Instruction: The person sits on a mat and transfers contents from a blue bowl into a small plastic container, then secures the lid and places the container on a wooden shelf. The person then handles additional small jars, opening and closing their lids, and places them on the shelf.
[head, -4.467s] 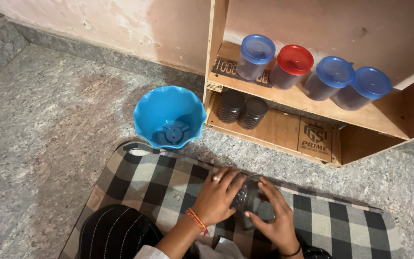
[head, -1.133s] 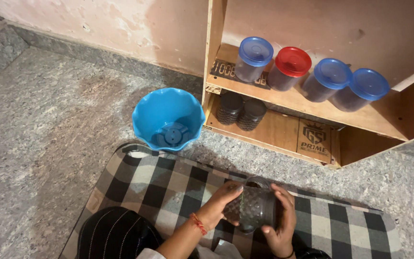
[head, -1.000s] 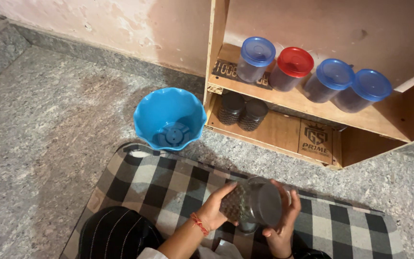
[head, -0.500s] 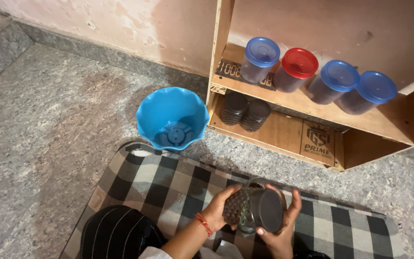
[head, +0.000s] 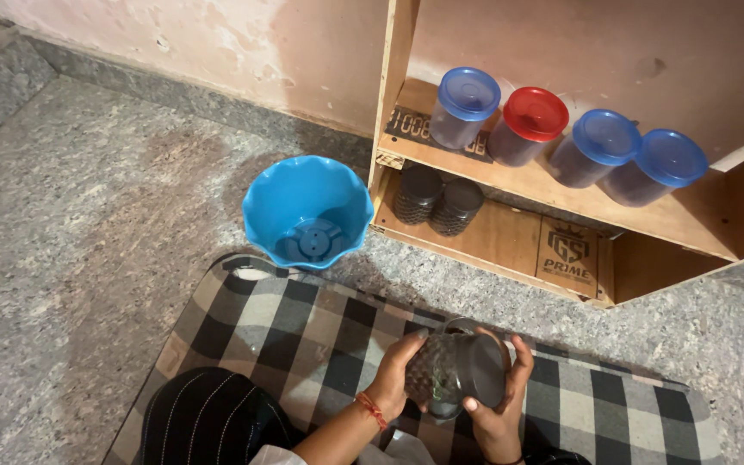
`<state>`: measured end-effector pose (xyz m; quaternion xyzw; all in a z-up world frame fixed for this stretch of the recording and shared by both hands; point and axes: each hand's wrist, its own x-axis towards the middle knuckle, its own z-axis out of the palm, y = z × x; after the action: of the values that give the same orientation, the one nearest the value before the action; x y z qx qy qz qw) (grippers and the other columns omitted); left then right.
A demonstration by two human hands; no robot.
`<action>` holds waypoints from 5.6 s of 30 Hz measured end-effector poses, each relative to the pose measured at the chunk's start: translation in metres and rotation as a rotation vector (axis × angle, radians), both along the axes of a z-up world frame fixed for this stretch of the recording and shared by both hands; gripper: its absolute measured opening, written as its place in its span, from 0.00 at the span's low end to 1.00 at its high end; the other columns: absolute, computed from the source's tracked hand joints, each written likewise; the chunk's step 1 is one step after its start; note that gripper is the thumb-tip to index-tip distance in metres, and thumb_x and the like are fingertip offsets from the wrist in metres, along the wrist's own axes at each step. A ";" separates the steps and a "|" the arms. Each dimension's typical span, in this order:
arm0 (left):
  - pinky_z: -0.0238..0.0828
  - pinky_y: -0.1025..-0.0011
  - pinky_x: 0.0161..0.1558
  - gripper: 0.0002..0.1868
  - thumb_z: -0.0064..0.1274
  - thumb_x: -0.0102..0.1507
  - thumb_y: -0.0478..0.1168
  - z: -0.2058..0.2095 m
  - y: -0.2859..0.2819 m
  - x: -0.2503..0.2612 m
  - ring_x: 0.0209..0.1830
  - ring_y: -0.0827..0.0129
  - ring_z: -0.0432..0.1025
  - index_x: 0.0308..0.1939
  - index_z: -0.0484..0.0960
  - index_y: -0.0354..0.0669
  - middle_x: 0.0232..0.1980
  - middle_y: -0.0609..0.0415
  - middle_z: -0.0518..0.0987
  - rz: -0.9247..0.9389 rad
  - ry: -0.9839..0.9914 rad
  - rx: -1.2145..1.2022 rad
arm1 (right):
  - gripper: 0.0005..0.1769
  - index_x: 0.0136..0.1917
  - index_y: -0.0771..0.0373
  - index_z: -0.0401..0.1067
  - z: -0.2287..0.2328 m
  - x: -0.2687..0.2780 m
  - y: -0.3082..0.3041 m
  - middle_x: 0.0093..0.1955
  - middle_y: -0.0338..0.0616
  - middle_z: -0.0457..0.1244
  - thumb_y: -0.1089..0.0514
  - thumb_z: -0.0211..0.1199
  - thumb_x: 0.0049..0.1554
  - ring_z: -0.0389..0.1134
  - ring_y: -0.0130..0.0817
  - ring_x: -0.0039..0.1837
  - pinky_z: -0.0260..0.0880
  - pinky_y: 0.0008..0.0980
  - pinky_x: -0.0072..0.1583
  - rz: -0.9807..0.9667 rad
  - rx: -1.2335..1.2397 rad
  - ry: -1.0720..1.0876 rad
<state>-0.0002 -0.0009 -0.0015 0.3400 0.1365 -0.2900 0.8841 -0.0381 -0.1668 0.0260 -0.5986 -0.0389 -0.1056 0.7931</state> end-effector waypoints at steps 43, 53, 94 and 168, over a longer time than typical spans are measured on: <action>0.72 0.59 0.70 0.52 0.68 0.54 0.64 0.047 0.021 0.004 0.70 0.51 0.75 0.72 0.67 0.38 0.68 0.42 0.77 0.040 -1.035 0.778 | 0.88 0.83 0.60 0.28 -0.031 0.007 -0.013 0.79 0.58 0.49 0.42 0.87 0.28 0.53 0.49 0.78 0.56 0.48 0.74 0.205 -0.431 0.086; 0.56 0.55 0.75 0.57 0.75 0.51 0.52 0.013 0.012 0.008 0.79 0.42 0.57 0.76 0.59 0.36 0.77 0.36 0.64 -0.043 -1.194 1.079 | 0.63 0.83 0.73 0.41 -0.069 0.018 -0.074 0.72 0.60 0.57 0.65 0.75 0.43 0.64 0.49 0.69 0.67 0.47 0.69 -0.475 -0.068 0.185; 0.62 0.55 0.65 0.58 0.78 0.42 0.52 -0.103 0.014 0.035 0.65 0.49 0.70 0.70 0.63 0.44 0.68 0.44 0.72 -0.144 -0.848 1.280 | 0.56 0.76 0.66 0.51 -0.131 0.152 -0.052 0.69 0.53 0.60 0.63 0.80 0.41 0.64 0.42 0.68 0.67 0.37 0.67 -0.698 -0.312 0.258; 0.60 0.56 0.67 0.60 0.80 0.37 0.40 -0.058 0.009 -0.035 0.67 0.45 0.65 0.69 0.62 0.41 0.66 0.41 0.71 0.110 -0.946 1.372 | 0.25 0.61 0.51 0.67 -0.140 0.013 -0.053 0.60 0.61 0.55 0.66 0.72 0.55 0.62 0.43 0.62 0.66 0.38 0.64 -0.196 -0.023 0.298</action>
<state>-0.0352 0.0084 -0.0600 0.8817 -0.0863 0.0744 0.4579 -0.0254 -0.2198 -0.1145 -0.6175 0.1362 -0.0922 0.7692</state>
